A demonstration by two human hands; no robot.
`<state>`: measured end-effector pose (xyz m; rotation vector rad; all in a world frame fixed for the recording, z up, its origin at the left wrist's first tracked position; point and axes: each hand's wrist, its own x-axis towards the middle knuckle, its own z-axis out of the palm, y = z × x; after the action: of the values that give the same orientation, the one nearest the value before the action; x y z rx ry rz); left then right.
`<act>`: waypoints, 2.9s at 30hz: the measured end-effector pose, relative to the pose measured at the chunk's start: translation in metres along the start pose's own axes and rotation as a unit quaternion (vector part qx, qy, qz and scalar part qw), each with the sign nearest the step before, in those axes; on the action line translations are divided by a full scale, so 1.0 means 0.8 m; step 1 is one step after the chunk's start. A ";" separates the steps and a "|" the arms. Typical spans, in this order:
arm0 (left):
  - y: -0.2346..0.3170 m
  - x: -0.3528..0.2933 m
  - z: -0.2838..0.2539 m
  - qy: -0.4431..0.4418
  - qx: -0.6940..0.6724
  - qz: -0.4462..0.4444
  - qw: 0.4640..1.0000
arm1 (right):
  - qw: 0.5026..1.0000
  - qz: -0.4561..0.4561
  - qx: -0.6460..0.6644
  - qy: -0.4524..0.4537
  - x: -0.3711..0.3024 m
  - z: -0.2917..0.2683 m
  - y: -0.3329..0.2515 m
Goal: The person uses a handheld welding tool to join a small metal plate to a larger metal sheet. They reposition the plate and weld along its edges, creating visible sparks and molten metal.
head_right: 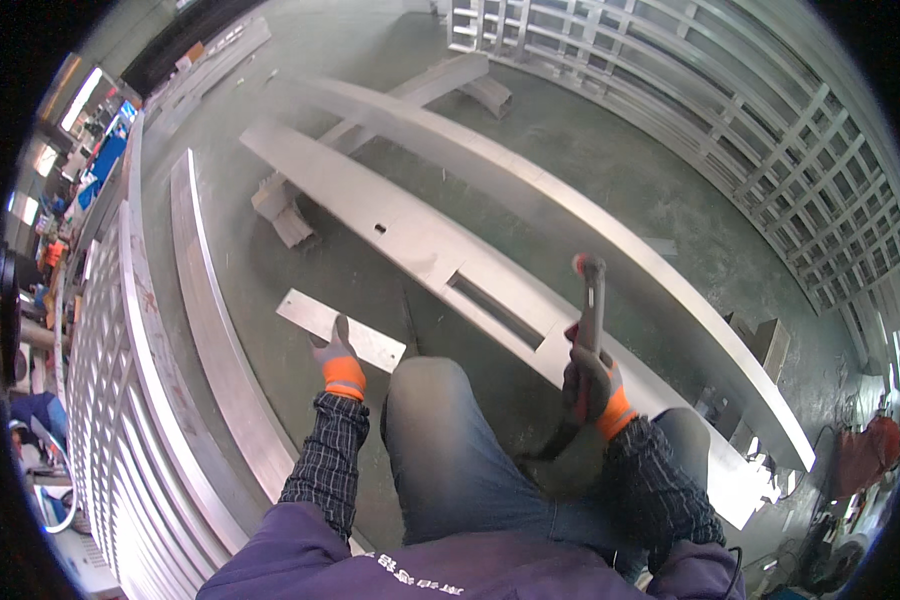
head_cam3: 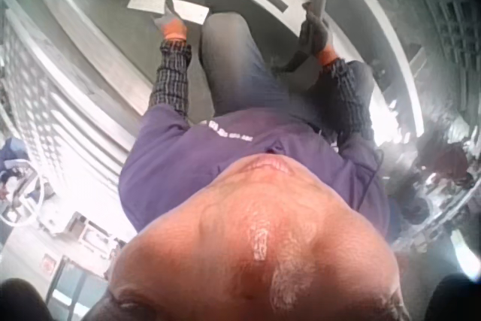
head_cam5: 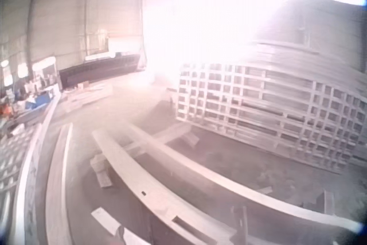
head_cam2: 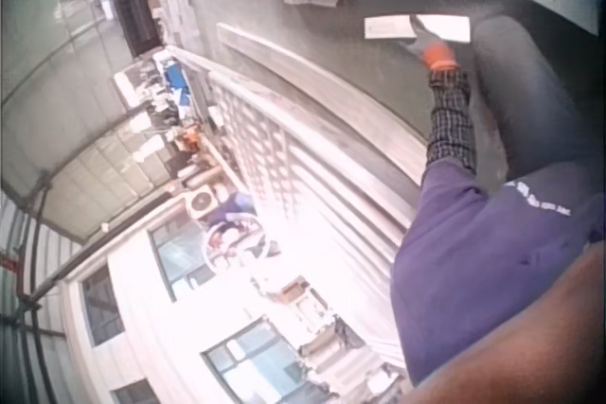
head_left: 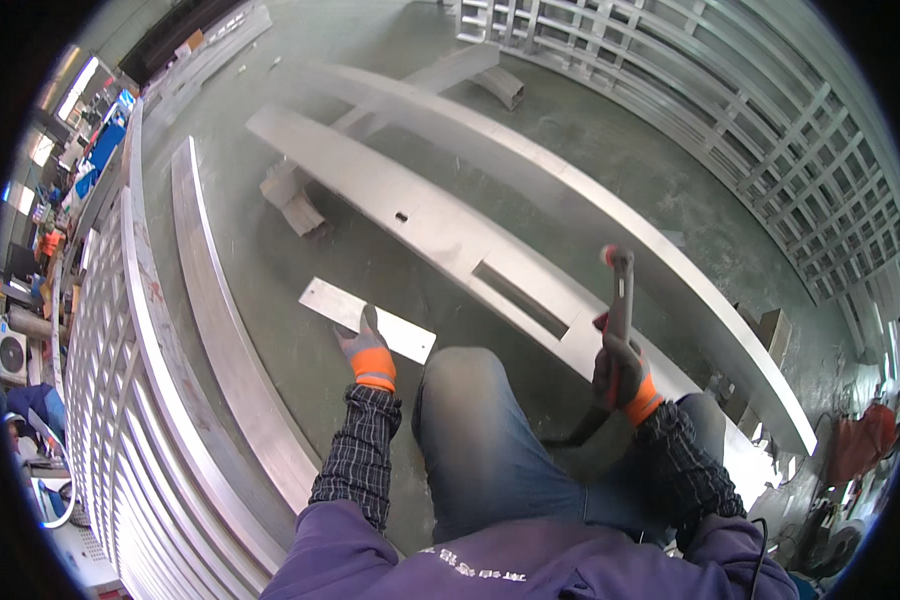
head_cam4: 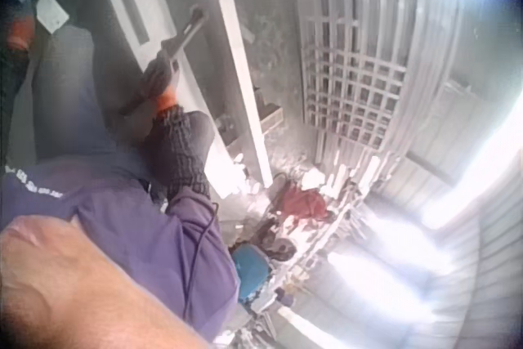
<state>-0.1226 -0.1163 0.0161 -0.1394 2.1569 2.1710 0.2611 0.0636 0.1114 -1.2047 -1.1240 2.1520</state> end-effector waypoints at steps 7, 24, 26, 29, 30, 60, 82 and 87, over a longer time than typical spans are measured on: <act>0.126 -0.025 -0.098 0.037 -0.079 -0.063 0.994 | 0.989 0.001 -0.149 0.003 0.033 0.053 -0.009; 0.044 -0.007 -0.308 -0.149 0.141 -0.125 0.971 | 0.943 0.163 -0.290 -0.008 -0.016 0.149 -0.045; 0.027 -0.026 -0.317 -0.071 -0.021 -0.195 0.978 | 0.937 0.232 -0.262 0.008 -0.034 0.174 -0.047; 0.020 -0.035 -0.321 0.075 -0.192 -0.322 0.924 | 0.941 0.238 -0.240 -0.027 -0.057 0.195 -0.071; 0.024 -0.026 -0.340 0.075 -0.206 -0.344 0.913 | 0.941 0.242 -0.235 -0.036 -0.059 0.205 -0.081; 0.447 -0.204 0.006 -0.086 0.114 -0.350 0.926 | 0.996 0.090 0.027 -0.005 -0.031 0.224 -0.679; 0.397 -0.159 0.106 0.024 -0.084 -0.382 0.920 | 0.947 0.312 -0.011 -0.081 0.108 0.270 -0.661; 0.319 -0.151 0.180 0.060 -0.039 -0.337 0.939 | 0.926 0.357 -0.057 -0.104 0.195 0.255 -0.616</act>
<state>-0.0346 0.0266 0.2845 -0.8905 1.7037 1.8601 -0.0041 0.3657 0.4945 -1.6619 -0.9929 2.8360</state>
